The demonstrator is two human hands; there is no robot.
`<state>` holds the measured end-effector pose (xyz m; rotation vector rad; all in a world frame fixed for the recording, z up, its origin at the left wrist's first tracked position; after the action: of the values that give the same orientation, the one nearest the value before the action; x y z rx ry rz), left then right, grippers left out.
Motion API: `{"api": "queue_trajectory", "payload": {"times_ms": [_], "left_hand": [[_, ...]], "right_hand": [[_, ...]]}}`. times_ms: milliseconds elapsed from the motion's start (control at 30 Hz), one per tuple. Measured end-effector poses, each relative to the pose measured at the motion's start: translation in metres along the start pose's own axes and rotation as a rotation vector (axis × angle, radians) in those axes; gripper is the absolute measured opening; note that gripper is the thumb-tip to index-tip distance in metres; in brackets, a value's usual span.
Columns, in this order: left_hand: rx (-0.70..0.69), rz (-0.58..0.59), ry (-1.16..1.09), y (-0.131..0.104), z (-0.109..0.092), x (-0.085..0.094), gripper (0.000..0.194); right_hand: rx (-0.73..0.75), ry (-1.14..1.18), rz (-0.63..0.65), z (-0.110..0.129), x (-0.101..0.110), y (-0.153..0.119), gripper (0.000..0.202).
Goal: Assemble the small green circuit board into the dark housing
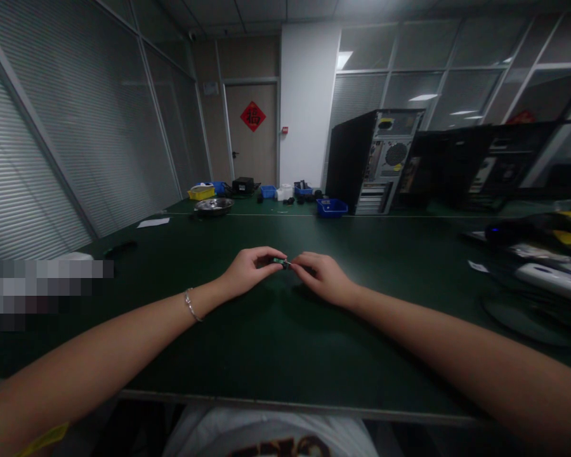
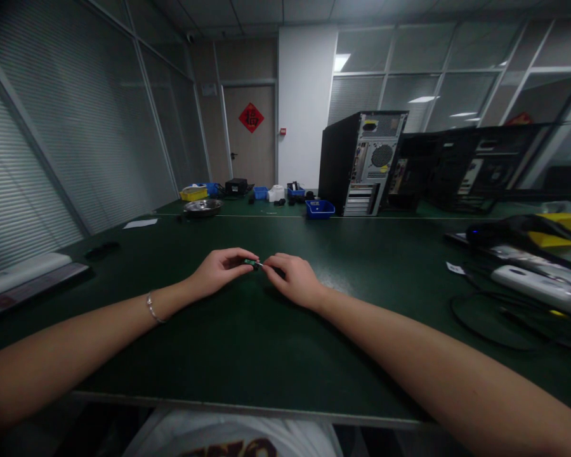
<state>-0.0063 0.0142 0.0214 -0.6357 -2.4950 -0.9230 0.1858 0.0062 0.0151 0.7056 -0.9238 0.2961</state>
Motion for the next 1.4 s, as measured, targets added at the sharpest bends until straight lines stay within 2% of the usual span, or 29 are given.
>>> {"api": "queue_trajectory", "payload": {"times_ms": [500,833,1233,1400], "left_hand": [[0.086,-0.032,-0.234,0.002,0.013,-0.004,0.027],[0.094,-0.037,-0.207,0.003,0.010,-0.003,0.026],[0.111,-0.022,-0.308,0.003,0.017,-0.006,0.027],[0.100,-0.025,-0.279,0.003,0.017,-0.005,0.028]], "right_hand": [[0.028,0.001,-0.009,0.004,0.001,-0.002,0.023],[0.068,0.044,0.004,0.002,-0.001,-0.001,0.023],[0.109,0.077,0.009,0.003,-0.001,-0.001,0.022],[0.096,0.086,0.002,0.003,-0.001,-0.001,0.022]]}}
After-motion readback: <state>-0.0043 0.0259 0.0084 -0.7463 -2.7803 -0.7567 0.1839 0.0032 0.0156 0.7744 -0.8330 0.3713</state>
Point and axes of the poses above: each hand's wrist, its own y-axis towards the middle knuckle, its own x-axis out of the back of the hand, z = x × y, the point moved 3 cm from there along y, towards the middle knuckle, and after that the axes turned 6 degrees about -x, right-handed, at the moved point
